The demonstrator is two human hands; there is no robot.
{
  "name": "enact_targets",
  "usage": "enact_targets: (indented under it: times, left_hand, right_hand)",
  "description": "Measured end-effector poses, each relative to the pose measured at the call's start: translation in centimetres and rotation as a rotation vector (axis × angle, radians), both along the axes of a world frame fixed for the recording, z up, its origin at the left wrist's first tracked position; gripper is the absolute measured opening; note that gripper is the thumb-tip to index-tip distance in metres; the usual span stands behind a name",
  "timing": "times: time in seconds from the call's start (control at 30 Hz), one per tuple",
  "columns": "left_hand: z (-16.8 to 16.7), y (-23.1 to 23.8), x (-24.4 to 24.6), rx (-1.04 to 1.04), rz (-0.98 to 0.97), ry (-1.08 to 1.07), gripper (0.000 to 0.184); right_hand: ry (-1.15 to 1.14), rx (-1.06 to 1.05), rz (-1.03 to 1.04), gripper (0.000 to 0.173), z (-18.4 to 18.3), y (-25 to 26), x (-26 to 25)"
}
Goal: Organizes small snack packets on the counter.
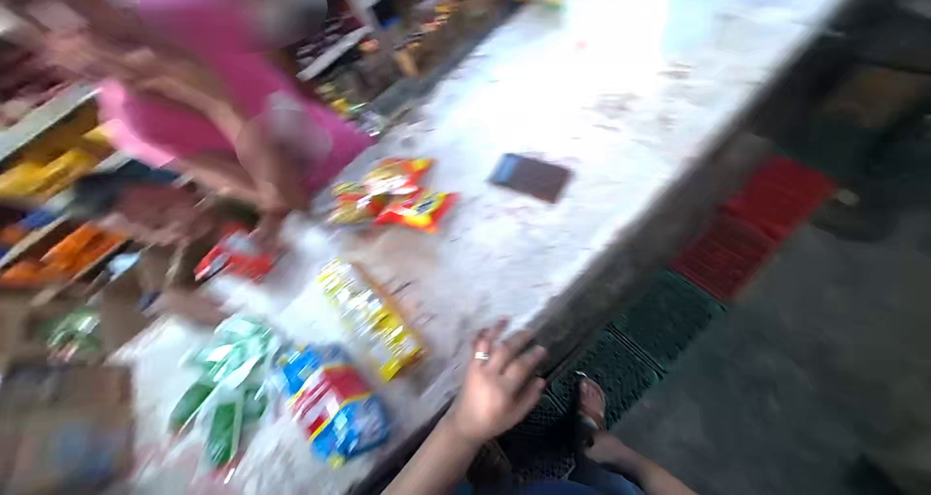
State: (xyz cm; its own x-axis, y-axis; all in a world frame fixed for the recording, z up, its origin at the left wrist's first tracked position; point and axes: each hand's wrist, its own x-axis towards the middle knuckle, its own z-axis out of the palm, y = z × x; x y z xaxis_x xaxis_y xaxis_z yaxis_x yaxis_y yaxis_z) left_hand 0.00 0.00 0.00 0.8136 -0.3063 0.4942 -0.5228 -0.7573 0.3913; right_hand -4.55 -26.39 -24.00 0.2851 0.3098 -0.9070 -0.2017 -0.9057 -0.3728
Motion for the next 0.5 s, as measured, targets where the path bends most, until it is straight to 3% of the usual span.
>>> enact_targets:
  times: [0.13, 0.27, 0.37, 0.5]
  left_hand:
    - [0.7, 6.1, -8.1, -0.046, 0.027, -0.042, 0.021]
    - [0.2, 12.8, -15.5, -0.184, 0.258, -0.206, 0.014]
    - [0.8, 14.6, -19.3, -0.164, 0.461, -0.413, 0.012]
    - [2.0, 14.8, -20.4, -0.156, 0.863, -0.375, 0.025]
  right_hand:
    - [-0.185, 0.111, 0.039, 0.049, 4.9, 6.4, 2.3]
    - [-0.155, 0.449, 0.322, 0.04, 18.4, 14.4, 3.8]
    - [-0.247, 0.772, 0.572, 0.033, 26.6, 19.2, 3.6]
    - [-0.583, 1.101, 0.568, 0.025, 30.7, 23.9, 3.3]
